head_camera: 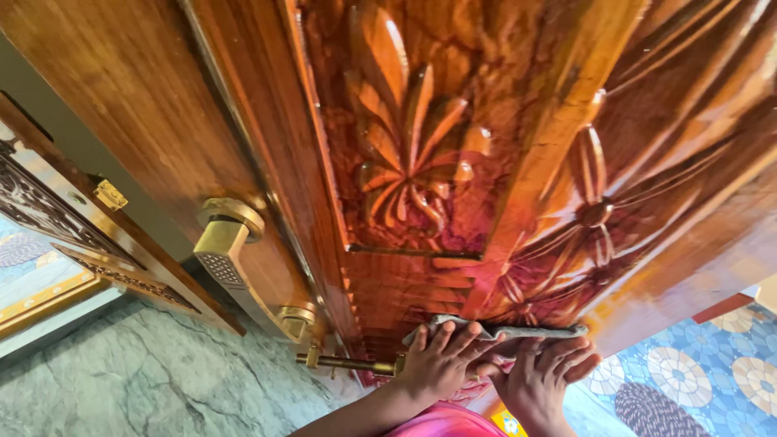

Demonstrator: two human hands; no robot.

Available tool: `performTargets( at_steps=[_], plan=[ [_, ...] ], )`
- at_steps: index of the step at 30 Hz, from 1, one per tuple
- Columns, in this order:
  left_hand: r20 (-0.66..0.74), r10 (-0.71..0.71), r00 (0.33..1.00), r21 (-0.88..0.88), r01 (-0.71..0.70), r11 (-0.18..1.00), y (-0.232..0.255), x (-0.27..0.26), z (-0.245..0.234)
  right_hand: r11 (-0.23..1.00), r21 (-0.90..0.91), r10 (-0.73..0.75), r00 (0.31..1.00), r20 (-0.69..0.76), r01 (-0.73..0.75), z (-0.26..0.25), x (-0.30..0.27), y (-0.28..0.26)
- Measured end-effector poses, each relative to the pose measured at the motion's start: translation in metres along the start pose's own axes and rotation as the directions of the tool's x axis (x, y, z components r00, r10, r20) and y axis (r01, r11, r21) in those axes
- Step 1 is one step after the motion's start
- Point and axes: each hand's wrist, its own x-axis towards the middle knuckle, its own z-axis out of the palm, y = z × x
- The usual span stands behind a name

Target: The person wipes the surface of a wooden door with a cloth. They focus on the area around the handle and the carved details, moving the cloth back and forth repeatedly.

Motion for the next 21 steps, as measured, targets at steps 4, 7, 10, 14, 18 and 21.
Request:
performTargets(
  at_steps=[4,7,10,14,18,21],
  plan=[
    [-0.008,-0.065,0.998,-0.043,0.064,0.997,0.012,0.032,-0.011,0.991,-0.110,-0.085,0.988,-0.131,0.071,-0.014,0.024,0.024],
    [-0.039,-0.094,0.995,-0.045,0.093,0.995,0.014,0.089,-0.030,0.986,-0.147,-0.110,0.973,-0.204,0.081,-0.057,0.074,0.040],
    [-0.056,-0.103,0.993,-0.014,0.102,0.995,0.025,0.150,-0.048,0.988,-0.144,-0.080,0.982,-0.174,0.055,-0.111,0.125,0.052],
    [-0.082,-0.104,0.991,-0.050,0.101,0.994,0.047,0.197,-0.060,1.000,0.014,-0.004,0.957,-0.290,0.009,-0.146,0.152,0.057],
    [-0.092,-0.066,0.994,0.021,0.068,0.997,0.067,0.192,-0.052,0.998,0.057,0.033,0.943,-0.332,-0.015,-0.128,0.132,0.074],
    [-0.067,-0.032,0.997,0.065,0.037,0.997,0.084,0.160,-0.032,0.998,-0.021,0.047,0.953,-0.298,-0.056,-0.089,0.089,0.087]
  ],
)
